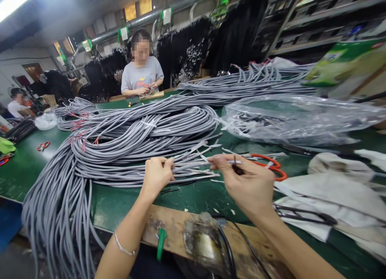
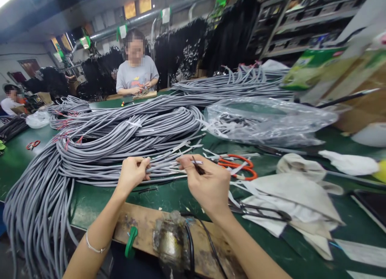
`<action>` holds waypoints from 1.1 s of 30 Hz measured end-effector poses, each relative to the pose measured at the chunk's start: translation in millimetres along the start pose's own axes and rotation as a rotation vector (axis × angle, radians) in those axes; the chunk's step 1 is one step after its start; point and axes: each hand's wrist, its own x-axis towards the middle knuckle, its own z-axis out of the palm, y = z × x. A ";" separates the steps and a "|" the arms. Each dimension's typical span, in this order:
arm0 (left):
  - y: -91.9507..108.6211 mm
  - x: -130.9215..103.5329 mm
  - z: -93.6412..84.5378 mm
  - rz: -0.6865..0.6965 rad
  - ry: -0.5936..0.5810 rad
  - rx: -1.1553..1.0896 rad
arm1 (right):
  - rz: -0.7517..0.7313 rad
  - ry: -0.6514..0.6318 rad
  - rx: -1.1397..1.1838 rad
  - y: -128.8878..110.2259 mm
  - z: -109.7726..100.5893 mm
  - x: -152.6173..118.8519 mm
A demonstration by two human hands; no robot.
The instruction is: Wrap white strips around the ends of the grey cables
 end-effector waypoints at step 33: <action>47.7 -23.7 20.2 0.351 -0.063 -0.453 | 0.068 -0.146 0.233 -13.0 -16.0 12.0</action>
